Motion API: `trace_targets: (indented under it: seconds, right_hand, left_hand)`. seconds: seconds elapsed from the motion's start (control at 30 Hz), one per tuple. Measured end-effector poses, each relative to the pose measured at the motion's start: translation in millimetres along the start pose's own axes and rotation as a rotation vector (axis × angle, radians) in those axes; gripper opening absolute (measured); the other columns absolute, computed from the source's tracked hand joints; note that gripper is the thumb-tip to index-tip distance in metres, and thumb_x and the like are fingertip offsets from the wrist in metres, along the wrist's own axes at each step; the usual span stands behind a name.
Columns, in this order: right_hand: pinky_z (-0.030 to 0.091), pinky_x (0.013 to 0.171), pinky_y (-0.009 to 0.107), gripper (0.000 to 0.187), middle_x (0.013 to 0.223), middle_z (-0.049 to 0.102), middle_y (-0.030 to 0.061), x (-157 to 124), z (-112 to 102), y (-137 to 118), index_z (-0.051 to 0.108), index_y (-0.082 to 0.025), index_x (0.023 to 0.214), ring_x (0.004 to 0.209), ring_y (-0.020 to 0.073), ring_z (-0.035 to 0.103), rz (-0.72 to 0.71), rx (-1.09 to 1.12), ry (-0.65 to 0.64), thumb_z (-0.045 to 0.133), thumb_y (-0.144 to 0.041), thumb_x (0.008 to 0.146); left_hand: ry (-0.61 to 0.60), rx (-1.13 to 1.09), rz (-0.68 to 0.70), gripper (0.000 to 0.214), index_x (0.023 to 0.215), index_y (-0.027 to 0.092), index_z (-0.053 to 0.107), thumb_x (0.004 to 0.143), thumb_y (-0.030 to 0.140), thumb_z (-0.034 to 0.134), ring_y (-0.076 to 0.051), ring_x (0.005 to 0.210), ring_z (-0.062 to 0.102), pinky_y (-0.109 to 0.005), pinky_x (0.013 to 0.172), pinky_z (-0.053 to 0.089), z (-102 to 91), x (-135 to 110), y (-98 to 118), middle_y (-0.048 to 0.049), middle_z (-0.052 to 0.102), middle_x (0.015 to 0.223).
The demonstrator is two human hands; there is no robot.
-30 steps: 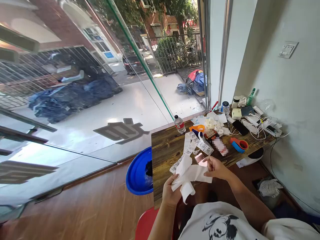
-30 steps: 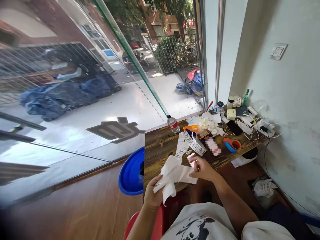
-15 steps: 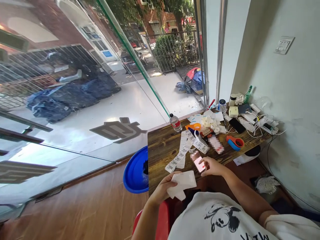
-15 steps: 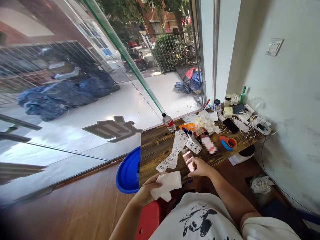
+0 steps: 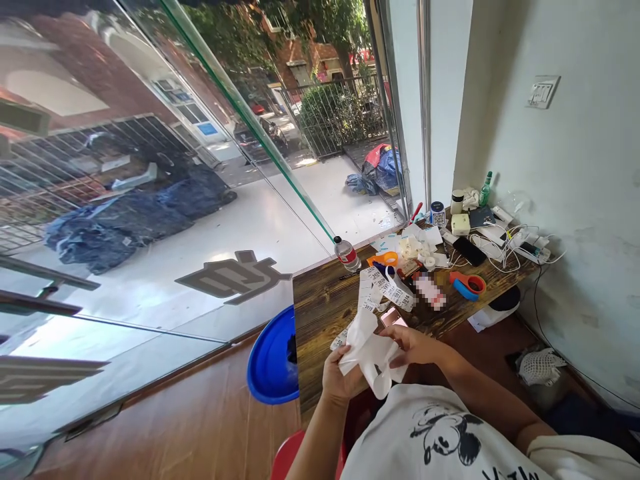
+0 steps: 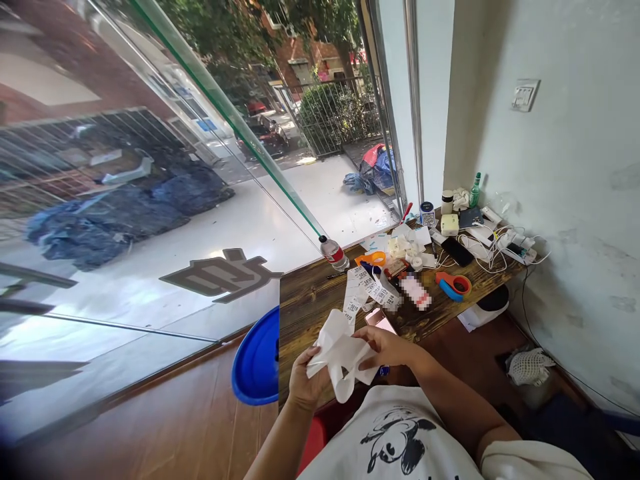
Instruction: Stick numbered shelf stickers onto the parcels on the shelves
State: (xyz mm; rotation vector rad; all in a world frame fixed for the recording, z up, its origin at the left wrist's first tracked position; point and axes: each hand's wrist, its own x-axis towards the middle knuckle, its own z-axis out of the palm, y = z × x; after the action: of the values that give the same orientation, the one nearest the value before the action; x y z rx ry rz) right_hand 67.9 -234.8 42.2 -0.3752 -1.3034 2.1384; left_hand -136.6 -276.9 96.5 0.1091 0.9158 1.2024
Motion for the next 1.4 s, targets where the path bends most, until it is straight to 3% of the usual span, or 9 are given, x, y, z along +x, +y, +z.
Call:
trace_targets:
  seconds: [0.23, 0.43, 0.53, 0.7, 0.9, 1.1, 1.2, 1.3, 1.4]
  right_hand:
    - [0.041, 0.068, 0.026, 0.056, 0.08, 0.061, -0.0018, 24.8, 7.8, 12.5, 0.064, -0.016, 0.089, 0.07, 0.0122, 0.055, 0.083, -0.074, 0.161, 0.079, -0.063, 0.064]
    - [0.031, 0.056, 0.023, 0.042, 0.065, 0.045, -0.0057, 31.6, 17.4, -8.3, 0.054, -0.018, 0.072, 0.059, 0.0097, 0.04, 0.102, -0.401, 0.082, 0.065, -0.058, 0.082]
    - [0.034, 0.06, 0.024, 0.036, 0.068, 0.048, -0.0041, 35.9, 25.6, -20.3, 0.055, -0.018, 0.072, 0.064, 0.0117, 0.044, 0.069, -0.552, -0.022, 0.058, -0.05, 0.089]
    - [0.041, 0.074, 0.026, 0.02, 0.083, 0.063, 0.0005, 45.4, 27.9, -29.3, 0.066, -0.018, 0.093, 0.081, 0.0168, 0.056, 0.066, -0.665, -0.056, 0.057, -0.036, 0.091]
    - [0.035, 0.061, 0.024, 0.023, 0.068, 0.056, -0.0016, 53.1, 39.5, -28.6, 0.064, -0.018, 0.078, 0.066, 0.0141, 0.049, 0.083, -0.788, 0.0, 0.054, -0.033, 0.092]
    - [0.037, 0.064, 0.026, 0.035, 0.071, 0.06, 0.0006, 42.1, 73.3, -20.9, 0.064, -0.018, 0.077, 0.067, 0.0154, 0.051, -0.041, -0.705, 0.077, 0.049, -0.044, 0.096]
    - [0.039, 0.065, 0.028, 0.041, 0.07, 0.06, 0.0015, 32.2, 63.4, -13.7, 0.064, -0.02, 0.075, 0.068, 0.017, 0.052, -0.047, -0.631, 0.298, 0.051, -0.054, 0.092]
    - [0.039, 0.061, 0.029, 0.048, 0.064, 0.057, 0.001, 31.1, 43.0, -2.7, 0.063, -0.02, 0.069, 0.064, 0.0171, 0.049, 0.02, -0.491, 0.559, 0.063, -0.067, 0.078]
    - [0.036, 0.051, 0.026, 0.056, 0.059, 0.054, -0.0007, 39.3, 32.8, 14.0, 0.063, -0.019, 0.07, 0.054, 0.0129, 0.044, 0.116, -0.252, 0.71, 0.072, -0.073, 0.062]
  left_hand:
    - [0.016, 0.277, 0.02, 0.061, 0.117, 0.017, 0.067, 0.058, 0.006, 0.058, -0.027, 0.077, 0.072, -0.038, 0.079, 0.057, -20.6, -6.7, 23.5, -0.0051, 0.076, 0.083]
    - [-0.126, 0.594, -0.15, 0.031, 0.106, 0.016, 0.07, 0.075, 0.022, 0.067, -0.028, 0.08, 0.069, -0.035, 0.074, 0.053, -19.9, -18.0, 69.0, -0.0092, 0.073, 0.081]
    - [-0.245, 0.728, -0.119, 0.036, 0.101, 0.018, 0.07, 0.076, 0.042, 0.073, -0.022, 0.074, 0.064, -0.03, 0.067, 0.049, -5.5, -12.8, 67.8, -0.0082, 0.07, 0.083]
    - [-0.288, 1.104, -0.031, 0.025, 0.072, 0.016, 0.069, 0.066, 0.036, 0.084, -0.013, 0.06, 0.047, -0.023, 0.055, 0.033, 8.6, -5.4, 60.9, -0.0001, 0.06, 0.064]
    - [-0.274, 1.388, 0.24, 0.03, 0.066, 0.018, 0.066, 0.078, 0.046, 0.07, -0.014, 0.06, 0.039, -0.026, 0.056, 0.027, 3.6, -18.9, 65.4, 0.0022, 0.051, 0.058]
    - [-0.062, 0.9, 0.204, 0.046, 0.064, 0.018, 0.058, 0.071, 0.061, 0.071, -0.013, 0.06, 0.04, -0.025, 0.059, 0.032, -35.5, -29.6, 38.3, 0.0023, 0.049, 0.061]
    - [0.111, 0.788, 0.249, 0.051, 0.071, 0.02, 0.055, 0.077, 0.07, 0.057, -0.011, 0.053, 0.034, -0.024, 0.054, 0.03, -71.0, -33.6, 37.9, 0.0054, 0.041, 0.058]
    - [0.194, 0.776, 0.251, 0.038, 0.074, 0.022, 0.061, 0.064, 0.055, 0.077, -0.015, 0.061, 0.046, -0.026, 0.06, 0.036, -106.2, -45.0, 43.0, 0.0034, 0.053, 0.064]
    - [0.11, 0.818, 0.141, 0.028, 0.07, 0.023, 0.068, 0.051, 0.028, 0.088, -0.024, 0.077, 0.058, -0.031, 0.072, 0.042, -130.3, -52.9, 41.6, -0.0011, 0.066, 0.072]
